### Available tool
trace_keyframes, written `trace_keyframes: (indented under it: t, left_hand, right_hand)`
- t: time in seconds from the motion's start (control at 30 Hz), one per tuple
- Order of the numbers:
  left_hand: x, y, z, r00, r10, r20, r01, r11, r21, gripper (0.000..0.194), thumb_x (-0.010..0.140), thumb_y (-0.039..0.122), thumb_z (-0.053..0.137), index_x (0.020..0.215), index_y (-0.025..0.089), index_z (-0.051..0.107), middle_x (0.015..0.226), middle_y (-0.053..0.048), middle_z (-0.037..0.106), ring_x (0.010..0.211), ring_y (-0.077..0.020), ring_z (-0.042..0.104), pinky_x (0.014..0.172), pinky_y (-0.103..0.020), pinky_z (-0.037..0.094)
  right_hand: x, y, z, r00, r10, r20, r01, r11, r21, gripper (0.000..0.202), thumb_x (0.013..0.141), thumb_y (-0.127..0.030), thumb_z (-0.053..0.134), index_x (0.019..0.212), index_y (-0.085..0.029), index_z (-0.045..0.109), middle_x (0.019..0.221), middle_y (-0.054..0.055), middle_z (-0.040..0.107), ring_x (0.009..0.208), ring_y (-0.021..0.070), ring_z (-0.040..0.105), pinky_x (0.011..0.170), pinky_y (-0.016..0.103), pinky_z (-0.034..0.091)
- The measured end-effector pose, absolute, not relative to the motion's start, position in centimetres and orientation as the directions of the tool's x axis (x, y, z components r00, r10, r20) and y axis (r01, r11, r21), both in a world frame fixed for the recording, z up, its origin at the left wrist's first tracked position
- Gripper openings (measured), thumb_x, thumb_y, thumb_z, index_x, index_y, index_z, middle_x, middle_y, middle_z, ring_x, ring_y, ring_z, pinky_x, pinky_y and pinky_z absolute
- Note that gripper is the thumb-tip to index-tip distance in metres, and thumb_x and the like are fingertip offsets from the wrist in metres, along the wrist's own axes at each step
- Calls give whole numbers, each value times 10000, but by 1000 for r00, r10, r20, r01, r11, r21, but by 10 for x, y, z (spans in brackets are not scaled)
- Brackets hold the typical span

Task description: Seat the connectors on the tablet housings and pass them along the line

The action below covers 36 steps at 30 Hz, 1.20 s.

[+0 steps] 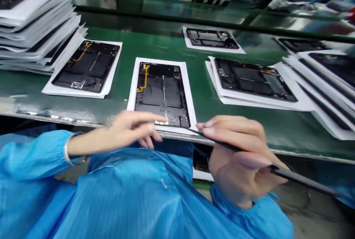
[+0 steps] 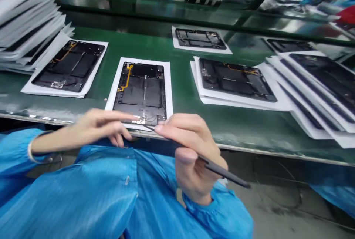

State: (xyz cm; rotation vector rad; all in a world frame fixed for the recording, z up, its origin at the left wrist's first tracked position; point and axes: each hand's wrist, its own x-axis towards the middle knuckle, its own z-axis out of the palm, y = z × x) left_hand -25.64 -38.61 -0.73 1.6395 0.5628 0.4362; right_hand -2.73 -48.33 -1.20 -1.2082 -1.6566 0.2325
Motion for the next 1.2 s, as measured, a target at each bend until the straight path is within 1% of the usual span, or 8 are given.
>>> trace_keyframes:
  t: [0.1,0.23,0.4,0.63,0.83,0.9,1.07,1.2]
  left_hand:
    - [-285,-365,2,586,740,330,350,-598,721,162,1002,274,558,1013,175,685,855,-20,729,709,-123,694,672,-230,565]
    - [-300,-358,-9,788,475,392,381,-876,296,144,1023,238,520,974,171,638,921,-40,669,810,-141,642,711,-245,506]
    - [-290,-372,-34,885,348,309,343,-936,74,295,1057,376,434,925,163,591,870,-53,593,760,-177,544,639,-286,451]
    - [-285,-366,-32,875,300,379,327,-945,-6,204,1044,168,423,936,160,595,798,-28,585,706,-154,524,645,-284,433]
    - [-287,-352,-15,910,53,411,168,-954,-249,239,1006,100,430,871,159,618,769,-46,656,651,-164,556,616,-310,453]
    - [-287,-352,-15,900,100,425,188,-967,-171,226,1021,106,417,949,149,627,818,-55,677,717,-166,601,661,-302,489]
    - [-288,-358,-26,672,545,501,366,-833,415,52,986,152,598,1030,139,621,931,-48,686,860,-126,642,784,-236,518]
    - [-286,-361,-29,632,623,461,334,-756,563,42,950,126,645,983,152,644,899,-24,691,828,-105,644,764,-214,513]
  right_hand:
    - [-33,-478,-12,126,705,698,553,534,-640,363,1031,-450,406,1063,-285,728,934,92,702,998,298,692,834,519,569]
    - [-48,-465,-15,188,725,662,465,528,-711,294,1043,-322,423,1189,-286,676,777,36,660,707,211,669,676,427,567]
    - [-63,-447,-21,42,787,616,486,523,-701,251,1028,-221,462,1138,-280,680,840,35,675,715,167,631,633,341,515]
    - [-78,-423,-38,-212,854,475,562,504,-656,231,950,-67,512,1021,-219,672,927,41,671,868,177,615,752,331,523]
    - [-81,-417,-45,-297,822,486,600,556,-575,284,861,46,497,909,-192,644,869,44,646,814,173,551,713,312,479]
    - [-82,-418,-46,-294,816,498,633,556,-538,263,874,21,502,895,-198,646,857,51,643,801,183,545,698,325,477]
    - [-85,-417,-46,-242,824,512,644,531,-551,206,916,-39,537,875,-204,655,848,47,666,793,181,554,691,330,484]
    - [-83,-415,-45,-226,831,509,591,532,-606,174,931,-61,562,882,-200,655,842,40,668,792,172,566,695,316,489]
